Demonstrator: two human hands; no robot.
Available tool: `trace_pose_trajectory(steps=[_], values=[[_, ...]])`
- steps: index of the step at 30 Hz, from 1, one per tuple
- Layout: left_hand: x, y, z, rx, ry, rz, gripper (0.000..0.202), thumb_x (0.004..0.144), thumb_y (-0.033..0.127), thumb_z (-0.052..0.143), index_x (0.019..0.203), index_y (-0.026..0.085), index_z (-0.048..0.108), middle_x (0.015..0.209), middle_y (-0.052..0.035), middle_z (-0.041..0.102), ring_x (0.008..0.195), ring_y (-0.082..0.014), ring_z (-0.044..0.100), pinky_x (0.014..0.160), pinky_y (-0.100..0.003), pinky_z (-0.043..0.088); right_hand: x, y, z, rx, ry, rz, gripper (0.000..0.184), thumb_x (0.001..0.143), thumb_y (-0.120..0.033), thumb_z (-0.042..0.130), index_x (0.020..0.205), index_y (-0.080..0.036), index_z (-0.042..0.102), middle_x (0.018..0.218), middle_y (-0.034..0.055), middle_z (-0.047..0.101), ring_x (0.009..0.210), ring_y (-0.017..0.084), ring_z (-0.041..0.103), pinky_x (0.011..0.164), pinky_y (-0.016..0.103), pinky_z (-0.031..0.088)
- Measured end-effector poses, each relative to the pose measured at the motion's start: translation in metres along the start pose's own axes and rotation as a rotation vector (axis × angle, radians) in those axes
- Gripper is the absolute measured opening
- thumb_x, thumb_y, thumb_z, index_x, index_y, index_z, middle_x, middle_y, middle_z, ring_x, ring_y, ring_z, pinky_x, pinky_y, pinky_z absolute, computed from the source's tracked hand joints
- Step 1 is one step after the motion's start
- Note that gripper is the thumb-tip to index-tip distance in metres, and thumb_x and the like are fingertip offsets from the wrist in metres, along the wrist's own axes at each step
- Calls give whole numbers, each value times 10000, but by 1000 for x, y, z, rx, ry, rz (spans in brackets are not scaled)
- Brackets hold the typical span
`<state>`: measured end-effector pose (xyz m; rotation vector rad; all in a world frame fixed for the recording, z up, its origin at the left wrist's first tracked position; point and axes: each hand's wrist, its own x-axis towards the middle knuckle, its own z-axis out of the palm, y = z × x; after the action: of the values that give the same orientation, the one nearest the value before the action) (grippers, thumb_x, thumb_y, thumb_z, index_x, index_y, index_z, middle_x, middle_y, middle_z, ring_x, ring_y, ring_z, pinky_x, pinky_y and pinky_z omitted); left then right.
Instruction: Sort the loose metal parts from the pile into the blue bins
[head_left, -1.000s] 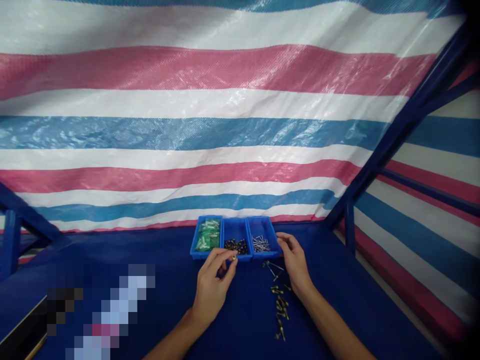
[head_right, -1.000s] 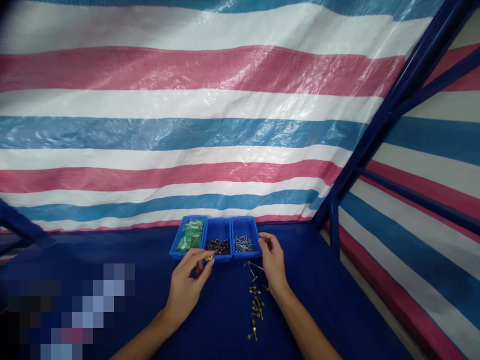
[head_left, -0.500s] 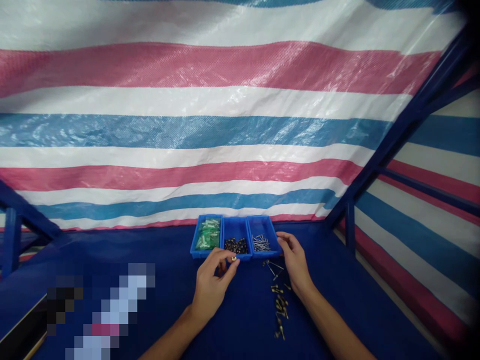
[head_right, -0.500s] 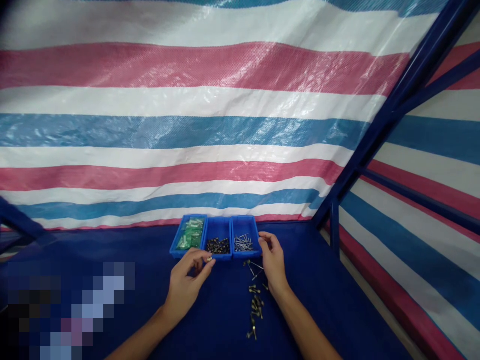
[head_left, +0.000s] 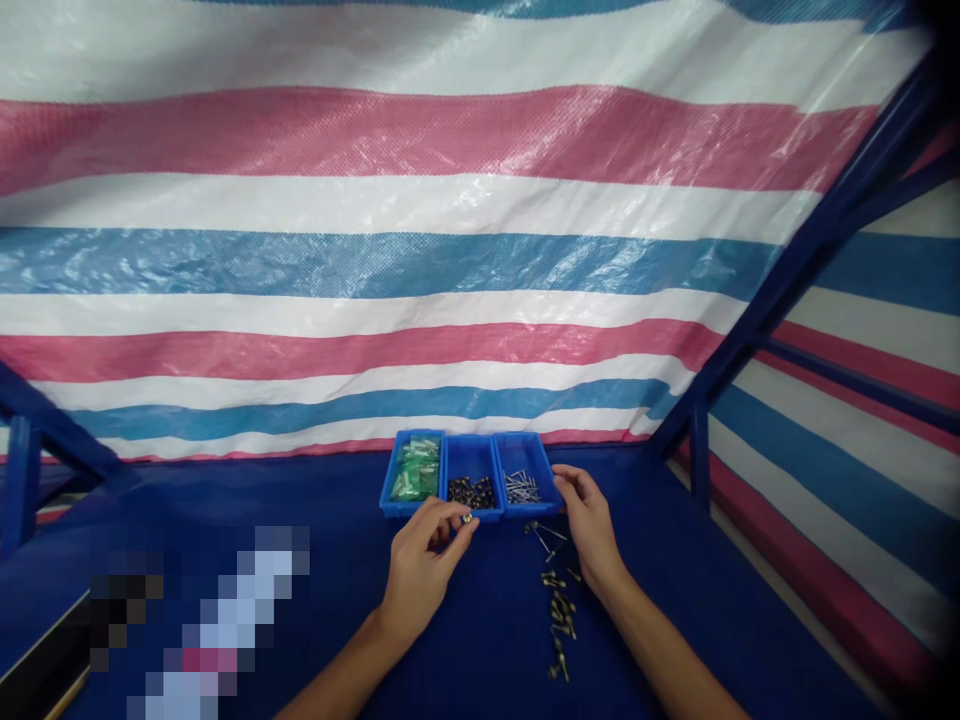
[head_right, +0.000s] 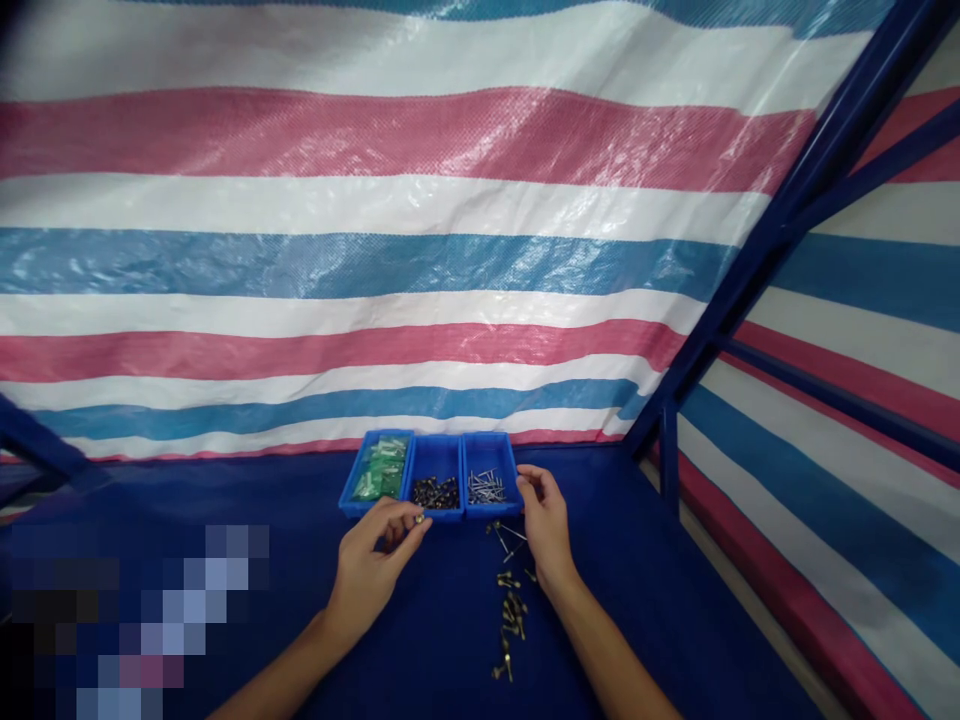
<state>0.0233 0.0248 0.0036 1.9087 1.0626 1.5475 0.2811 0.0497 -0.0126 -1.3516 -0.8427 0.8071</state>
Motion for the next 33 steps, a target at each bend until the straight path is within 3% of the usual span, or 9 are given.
trace_pose_trajectory(steps=[4, 9, 14, 19, 22, 25, 27, 29, 33], values=[[0, -4, 1, 5, 21, -7, 147, 1027, 303, 710, 1121, 220, 785, 768, 12, 627, 604, -119, 545, 611, -239, 496, -1, -2, 0, -6, 5, -3, 407, 786, -544, 770, 1041, -227, 763, 999, 54, 766, 907, 265, 672, 721, 324, 513], [-4, -10, -2, 31, -62, -178, 297, 1051, 373, 662, 1288, 229, 769, 617, 61, 664, 394, -70, 495, 447, -182, 443, -1, -3, -1, -10, 5, -3, 434, 770, -562, 781, 1039, -222, 765, 984, 51, 768, 877, 257, 665, 713, 320, 505], [-2, -12, -2, 26, -107, -333, 401, 1064, 459, 615, 1349, 211, 751, 597, 54, 700, 362, -81, 537, 427, -184, 468, 0, -3, 0, -6, 9, -3, 423, 764, -562, 783, 1025, -229, 767, 975, 46, 765, 868, 253, 655, 716, 324, 499], [-3, -16, -2, 106, -150, -268, 485, 1108, 432, 545, 1552, 241, 582, 629, 71, 706, 361, -84, 533, 456, -195, 507, 0, -3, 0, -4, 0, -4, 419, 766, -558, 783, 1029, -232, 769, 974, 46, 763, 867, 253, 660, 715, 326, 498], [-6, -8, -3, 211, -256, -46, 462, 1119, 356, 536, 1574, 276, 545, 716, 51, 723, 530, -114, 656, 611, -214, 574, 0, -3, 0, -4, 1, -7, 420, 767, -564, 775, 1023, -232, 766, 965, 46, 764, 863, 253, 660, 713, 328, 499], [-8, 12, -2, 297, -492, 174, 409, 1110, 315, 554, 1516, 316, 598, 1074, -33, 778, 916, -193, 750, 830, -304, 617, 0, -2, 1, -4, 1, -12, 424, 765, -570, 774, 1020, -232, 760, 974, 47, 764, 876, 257, 661, 714, 328, 497], [-8, 28, 1, 343, -658, 254, 479, 1069, 326, 636, 1542, 333, 562, 1392, -54, 701, 1190, -261, 688, 1034, -430, 574, 0, -2, 1, -7, 4, -15, 423, 766, -565, 772, 1025, -230, 756, 976, 48, 761, 883, 258, 659, 713, 327, 494], [-10, 41, 5, 365, -811, 303, 633, 1022, 373, 714, 1605, 351, 471, 1625, -40, 535, 1329, -307, 609, 1113, -511, 518, 0, -1, 0, -11, 6, -17, 416, 774, -556, 764, 1030, -227, 752, 982, 50, 760, 897, 261, 659, 716, 326, 494], [-14, 51, 13, 348, -936, 395, 646, 1051, 480, 656, 1636, 360, 408, 1721, -13, 402, 1454, -329, 516, 1116, -536, 484, 1, -1, 0, -23, 16, -24, 417, 768, -549, 767, 1028, -223, 754, 1009, 59, 761, 928, 271, 661, 718, 327, 495]])
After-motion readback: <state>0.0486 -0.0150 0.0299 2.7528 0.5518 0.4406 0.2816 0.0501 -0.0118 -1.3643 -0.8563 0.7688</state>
